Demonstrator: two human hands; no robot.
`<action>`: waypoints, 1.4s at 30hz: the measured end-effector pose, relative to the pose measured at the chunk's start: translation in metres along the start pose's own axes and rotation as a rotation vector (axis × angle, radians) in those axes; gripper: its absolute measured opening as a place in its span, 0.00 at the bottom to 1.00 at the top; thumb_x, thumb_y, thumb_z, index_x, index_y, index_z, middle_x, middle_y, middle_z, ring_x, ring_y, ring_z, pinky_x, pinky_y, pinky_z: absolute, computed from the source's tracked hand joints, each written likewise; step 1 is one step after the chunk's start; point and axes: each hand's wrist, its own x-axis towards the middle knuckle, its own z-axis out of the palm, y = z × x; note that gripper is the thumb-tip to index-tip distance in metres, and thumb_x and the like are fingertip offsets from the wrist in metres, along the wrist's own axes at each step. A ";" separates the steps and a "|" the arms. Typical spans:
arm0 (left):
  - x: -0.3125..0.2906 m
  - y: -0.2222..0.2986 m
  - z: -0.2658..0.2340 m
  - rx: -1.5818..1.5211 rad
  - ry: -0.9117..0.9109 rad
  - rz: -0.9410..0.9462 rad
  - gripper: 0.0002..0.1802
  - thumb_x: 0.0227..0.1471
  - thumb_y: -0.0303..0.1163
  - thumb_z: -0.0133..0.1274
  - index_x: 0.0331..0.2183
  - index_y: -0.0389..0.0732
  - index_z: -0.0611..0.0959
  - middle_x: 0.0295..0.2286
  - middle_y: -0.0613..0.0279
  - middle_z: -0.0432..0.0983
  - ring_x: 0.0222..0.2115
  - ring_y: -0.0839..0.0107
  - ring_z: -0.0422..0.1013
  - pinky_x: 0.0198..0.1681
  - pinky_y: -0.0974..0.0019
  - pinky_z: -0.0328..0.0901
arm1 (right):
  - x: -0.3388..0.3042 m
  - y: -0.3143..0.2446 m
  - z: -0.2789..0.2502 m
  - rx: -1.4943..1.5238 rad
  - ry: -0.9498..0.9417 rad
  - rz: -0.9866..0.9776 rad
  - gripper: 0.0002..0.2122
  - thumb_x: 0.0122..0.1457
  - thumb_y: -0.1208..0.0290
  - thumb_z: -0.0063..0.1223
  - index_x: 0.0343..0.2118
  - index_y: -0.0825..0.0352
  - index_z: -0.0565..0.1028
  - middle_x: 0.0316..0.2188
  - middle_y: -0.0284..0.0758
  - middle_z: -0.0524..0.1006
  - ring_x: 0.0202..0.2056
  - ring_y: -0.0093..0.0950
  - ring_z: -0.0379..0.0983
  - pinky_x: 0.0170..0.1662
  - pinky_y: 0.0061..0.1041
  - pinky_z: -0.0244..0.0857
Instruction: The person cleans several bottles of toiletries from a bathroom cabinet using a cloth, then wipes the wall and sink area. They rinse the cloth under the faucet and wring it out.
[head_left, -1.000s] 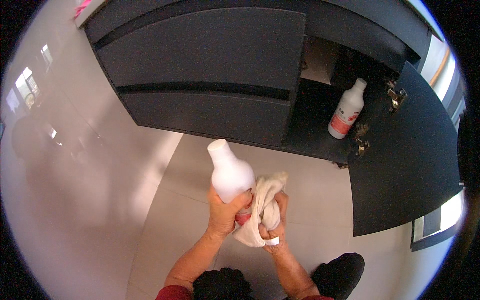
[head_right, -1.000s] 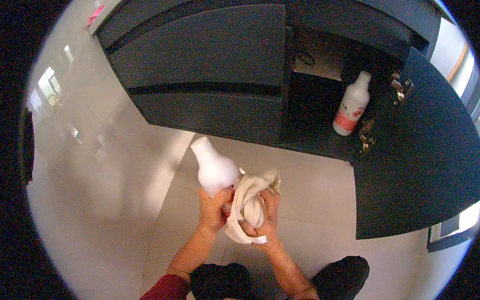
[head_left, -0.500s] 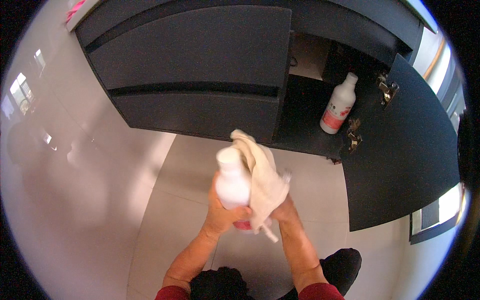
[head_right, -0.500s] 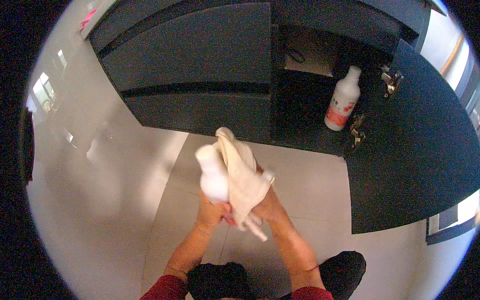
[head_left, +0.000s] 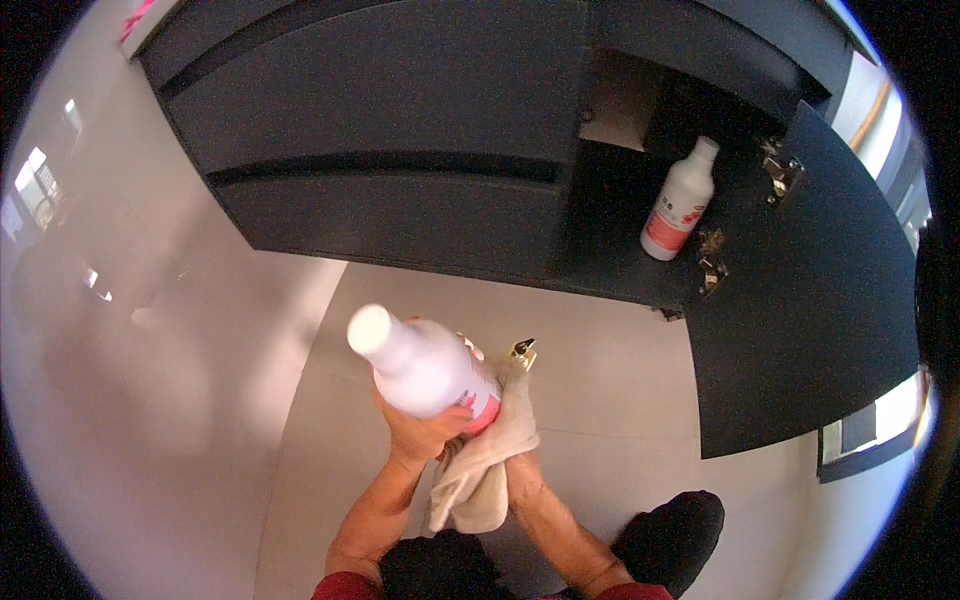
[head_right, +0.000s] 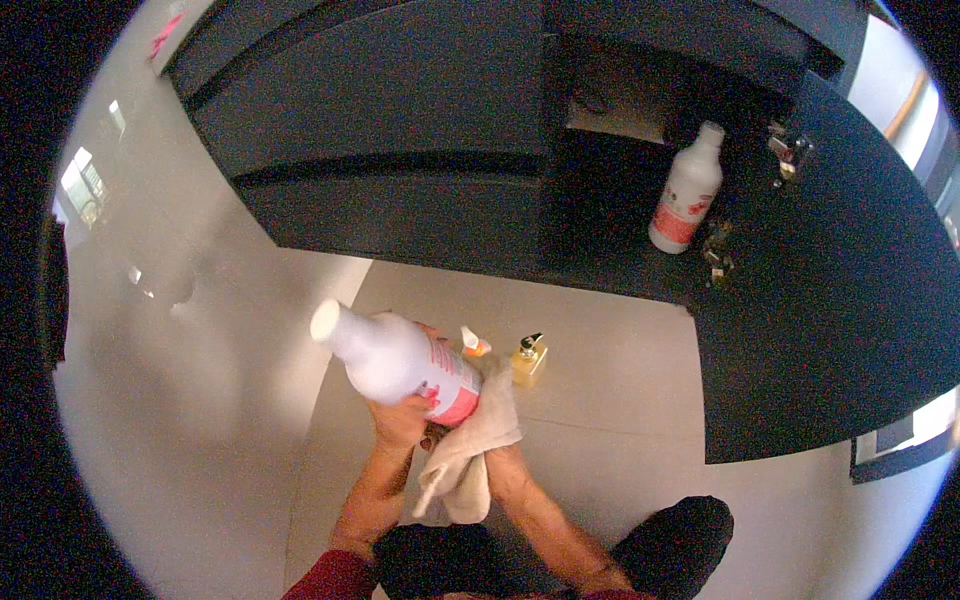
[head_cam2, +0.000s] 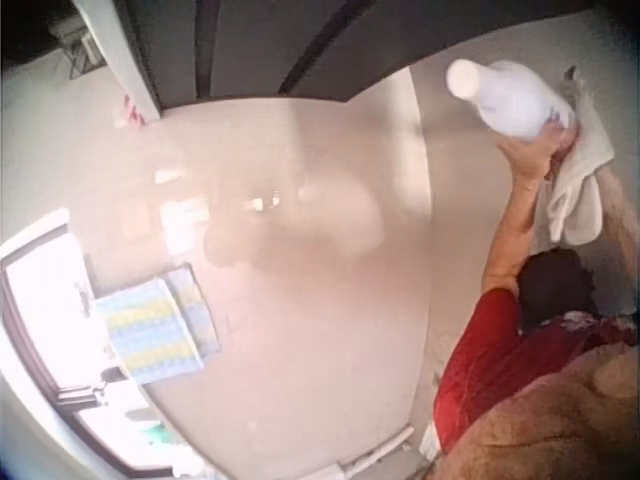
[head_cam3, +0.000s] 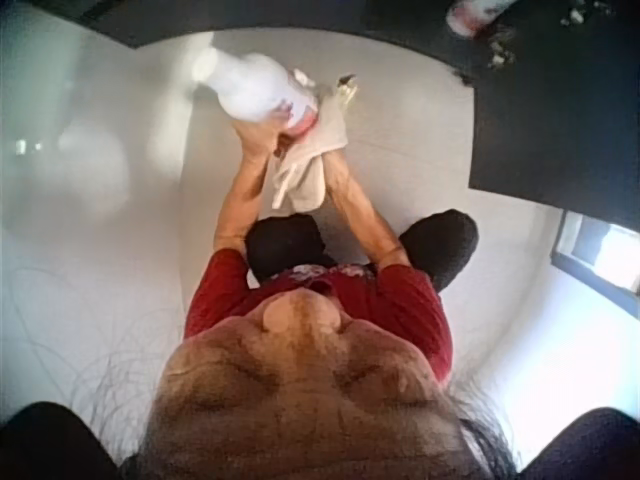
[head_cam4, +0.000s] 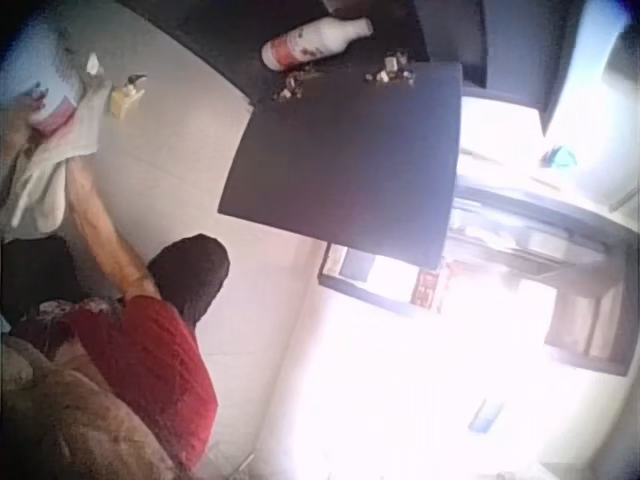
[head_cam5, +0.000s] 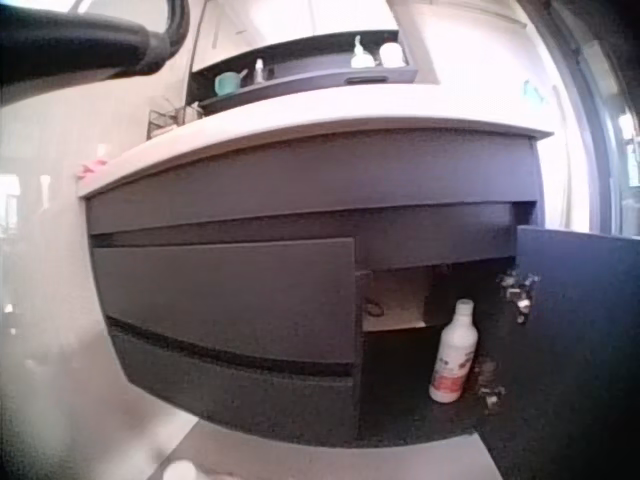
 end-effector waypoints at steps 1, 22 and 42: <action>-0.004 0.000 0.004 -0.027 -0.007 0.019 0.43 0.25 0.27 0.62 0.47 0.34 0.61 0.38 0.54 0.68 0.39 0.62 0.68 0.43 0.60 0.64 | -0.004 0.003 -0.004 0.060 0.036 0.051 0.22 0.56 0.57 0.44 0.48 0.69 0.63 0.43 0.39 0.67 0.43 0.31 0.65 0.45 0.28 0.61; 0.000 0.019 0.025 -0.079 -0.030 -0.080 0.48 0.21 0.24 0.64 0.48 0.36 0.59 0.40 0.53 0.67 0.39 0.65 0.68 0.42 0.61 0.66 | 0.134 -0.133 -0.086 -1.749 0.960 -0.928 0.23 0.45 0.61 0.56 0.44 0.69 0.68 0.44 0.43 0.65 0.49 0.43 0.58 0.44 0.43 0.56; 0.019 0.003 0.013 -0.238 -0.056 -0.237 0.50 0.19 0.35 0.69 0.46 0.33 0.61 0.35 0.51 0.71 0.37 0.62 0.70 0.39 0.58 0.68 | 0.356 -0.197 -0.103 -1.574 0.928 -0.264 0.38 0.46 0.39 0.46 0.57 0.54 0.54 0.58 0.47 0.48 0.58 0.49 0.40 0.52 0.59 0.42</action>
